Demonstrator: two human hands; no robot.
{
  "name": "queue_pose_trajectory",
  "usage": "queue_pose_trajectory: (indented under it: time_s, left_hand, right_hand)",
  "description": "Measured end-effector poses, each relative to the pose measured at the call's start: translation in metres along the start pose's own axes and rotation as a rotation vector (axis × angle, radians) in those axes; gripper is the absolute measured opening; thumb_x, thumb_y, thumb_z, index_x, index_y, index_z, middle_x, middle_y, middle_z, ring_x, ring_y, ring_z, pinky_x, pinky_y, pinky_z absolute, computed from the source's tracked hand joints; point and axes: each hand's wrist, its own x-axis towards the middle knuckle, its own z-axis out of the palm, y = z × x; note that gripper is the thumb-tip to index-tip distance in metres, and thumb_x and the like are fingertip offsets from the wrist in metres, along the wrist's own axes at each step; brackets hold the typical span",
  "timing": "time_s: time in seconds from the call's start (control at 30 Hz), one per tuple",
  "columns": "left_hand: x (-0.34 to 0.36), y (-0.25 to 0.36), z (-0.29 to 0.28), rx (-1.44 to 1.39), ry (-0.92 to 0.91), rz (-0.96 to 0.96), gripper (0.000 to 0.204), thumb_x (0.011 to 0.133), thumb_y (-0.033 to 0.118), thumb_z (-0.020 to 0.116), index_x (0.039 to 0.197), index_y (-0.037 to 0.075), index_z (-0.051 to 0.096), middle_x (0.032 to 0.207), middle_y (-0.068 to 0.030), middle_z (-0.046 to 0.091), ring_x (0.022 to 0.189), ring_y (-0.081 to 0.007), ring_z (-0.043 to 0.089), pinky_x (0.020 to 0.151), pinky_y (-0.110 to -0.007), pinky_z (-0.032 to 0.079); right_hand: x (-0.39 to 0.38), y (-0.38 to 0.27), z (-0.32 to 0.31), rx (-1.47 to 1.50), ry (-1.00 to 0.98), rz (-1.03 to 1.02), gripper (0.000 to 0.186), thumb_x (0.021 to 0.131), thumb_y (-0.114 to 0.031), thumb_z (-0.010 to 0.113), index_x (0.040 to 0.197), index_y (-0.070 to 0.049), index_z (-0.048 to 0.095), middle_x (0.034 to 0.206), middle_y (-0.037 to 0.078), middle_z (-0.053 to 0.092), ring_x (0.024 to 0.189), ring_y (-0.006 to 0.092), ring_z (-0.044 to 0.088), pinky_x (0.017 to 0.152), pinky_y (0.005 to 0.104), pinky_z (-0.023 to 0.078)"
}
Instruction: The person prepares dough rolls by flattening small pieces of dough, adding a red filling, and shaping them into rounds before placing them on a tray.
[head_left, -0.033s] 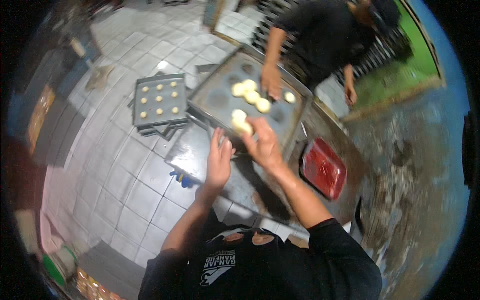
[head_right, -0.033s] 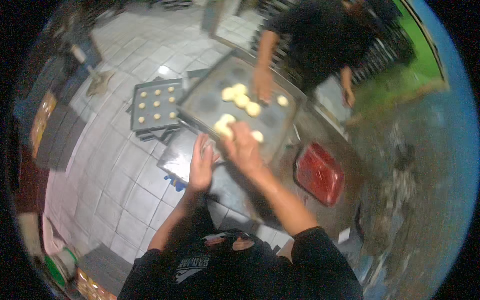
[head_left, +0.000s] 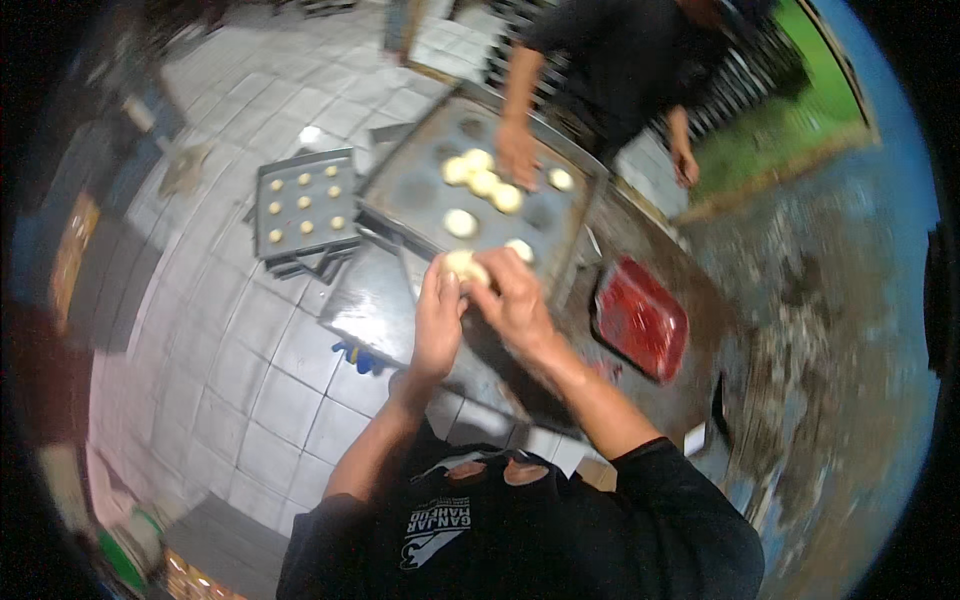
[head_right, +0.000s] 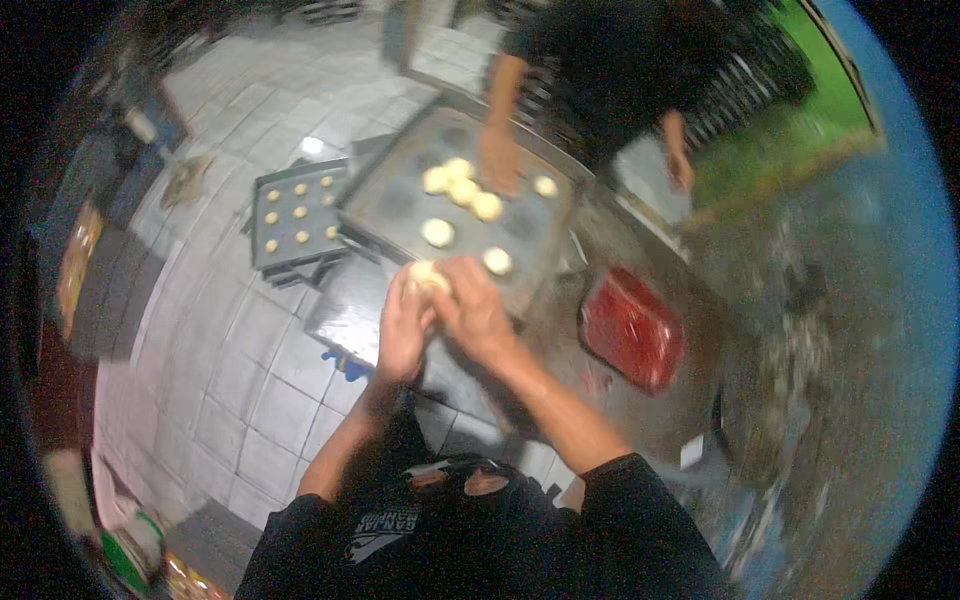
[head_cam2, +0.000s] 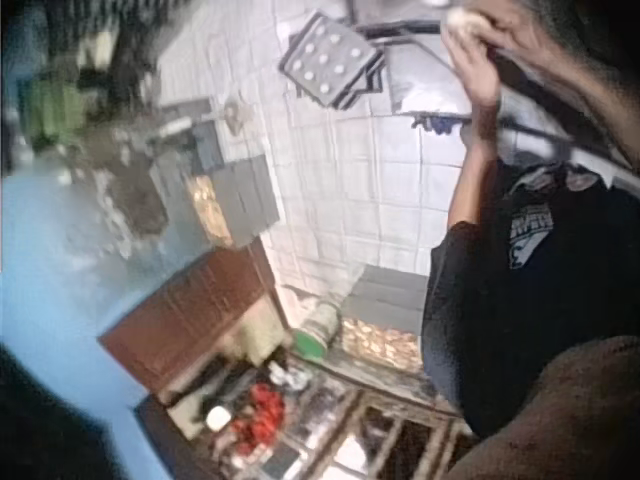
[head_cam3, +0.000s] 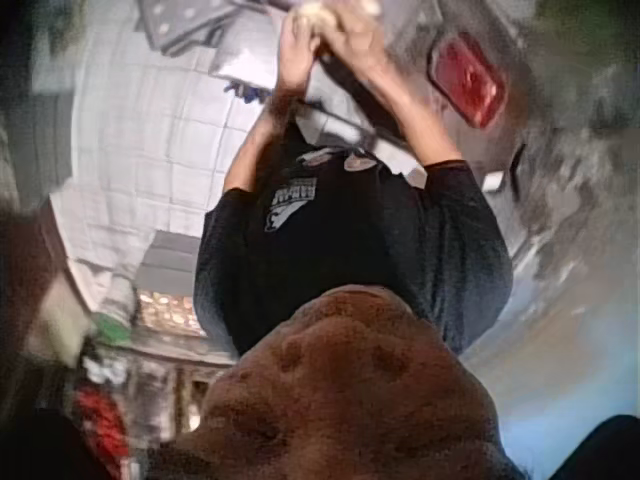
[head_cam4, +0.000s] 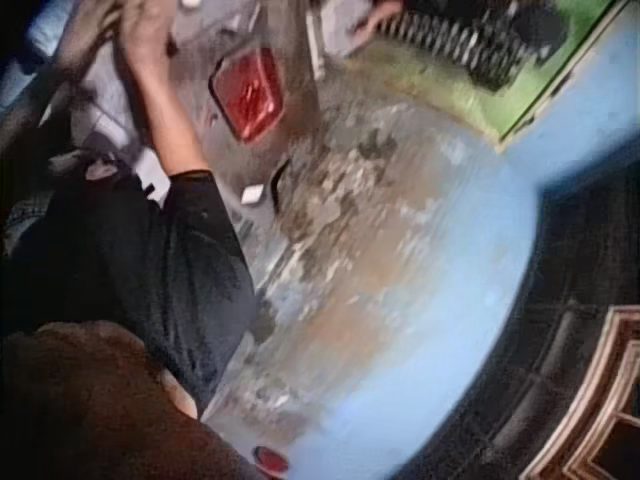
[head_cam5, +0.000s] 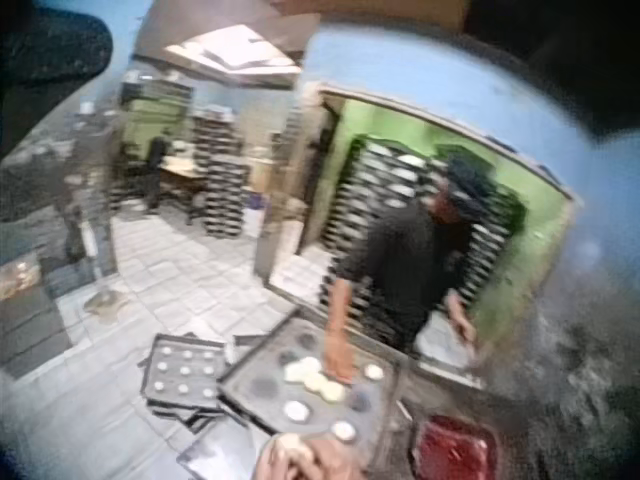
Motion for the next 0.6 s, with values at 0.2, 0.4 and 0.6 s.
queue_pose_trajectory:
  time_s: [0.2,0.4,0.6]
  left_hand:
    - [-0.103,-0.073,0.091,0.530,-0.236,-0.025,0.036,0.109,0.031,0.048,0.097,0.000,0.062,0.082,-0.0054,0.061,0.078,-0.0111,0.057,0.071,-0.030,0.047]
    - [-0.206,-0.170,0.148,0.354,-0.359,-0.343,0.037,0.107,0.034,0.050,0.087,0.005,0.058,0.078,-0.0008,0.054,0.070,-0.0106,0.049,0.061,-0.032,0.041]
    - [-0.269,-0.227,0.145,0.460,-0.540,-0.302,0.044,0.105,0.036,0.054,0.128,-0.001,0.060,0.109,-0.0091,0.067,0.094,-0.0148,0.061,0.081,-0.031,0.049]
  right_hand:
    - [-0.174,-0.034,-0.090,0.314,0.244,0.632,0.031,0.091,-0.012,0.067,0.119,0.001,0.066,0.106,0.016,0.065,0.094,0.0251,0.065,0.080,0.0352,0.051]
    - [-0.339,-0.019,-0.121,0.769,0.602,0.984,0.030,0.095,-0.007,0.069,0.123,0.004,0.063,0.103,0.004,0.069,0.092,0.0082,0.063,0.083,0.0237,0.051]
    - [-0.426,-0.038,-0.176,0.873,0.829,0.908,0.026,0.096,-0.004,0.067,0.120,0.004,0.065,0.104,0.007,0.072,0.094,0.0102,0.066,0.086,0.0261,0.052]
